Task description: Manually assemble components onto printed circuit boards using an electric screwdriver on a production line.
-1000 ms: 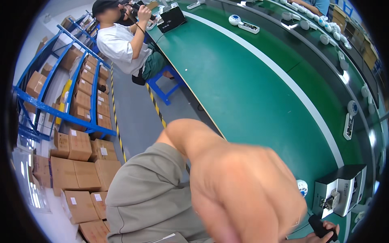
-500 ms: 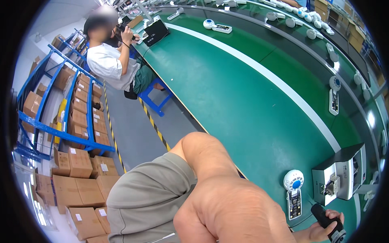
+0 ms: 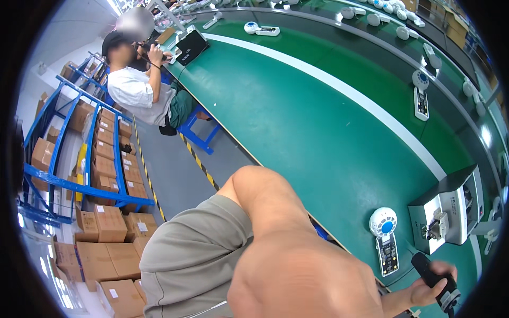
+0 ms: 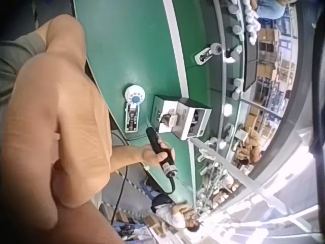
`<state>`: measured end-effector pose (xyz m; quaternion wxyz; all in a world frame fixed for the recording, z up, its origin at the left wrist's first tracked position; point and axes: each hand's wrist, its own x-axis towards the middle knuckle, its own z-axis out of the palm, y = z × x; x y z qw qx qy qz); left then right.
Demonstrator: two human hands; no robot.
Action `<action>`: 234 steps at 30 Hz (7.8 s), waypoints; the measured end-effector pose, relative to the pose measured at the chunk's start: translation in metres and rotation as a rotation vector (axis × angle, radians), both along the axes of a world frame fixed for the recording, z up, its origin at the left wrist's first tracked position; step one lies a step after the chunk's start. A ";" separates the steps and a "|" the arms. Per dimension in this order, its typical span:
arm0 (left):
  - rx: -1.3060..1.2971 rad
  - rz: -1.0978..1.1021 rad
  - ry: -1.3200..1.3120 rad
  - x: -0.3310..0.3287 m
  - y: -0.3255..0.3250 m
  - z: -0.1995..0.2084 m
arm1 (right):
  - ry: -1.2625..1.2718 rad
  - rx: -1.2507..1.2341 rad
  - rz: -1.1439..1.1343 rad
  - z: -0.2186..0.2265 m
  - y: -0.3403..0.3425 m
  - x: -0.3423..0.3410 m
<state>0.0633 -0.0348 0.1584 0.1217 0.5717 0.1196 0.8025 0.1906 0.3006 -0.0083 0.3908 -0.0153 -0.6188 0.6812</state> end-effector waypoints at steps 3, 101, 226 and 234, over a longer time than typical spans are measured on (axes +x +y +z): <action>0.159 0.405 0.252 -0.013 0.003 0.005 | 0.007 0.018 -0.008 0.002 -0.002 -0.002; -0.831 0.767 0.894 -0.066 0.076 -0.186 | 0.122 0.108 0.463 0.066 -0.065 -0.077; -0.885 0.788 0.975 -0.060 0.081 -0.171 | 0.102 0.199 0.652 0.074 -0.078 -0.052; -0.866 0.798 1.024 -0.068 0.074 -0.175 | 0.019 0.210 0.573 0.082 -0.084 -0.048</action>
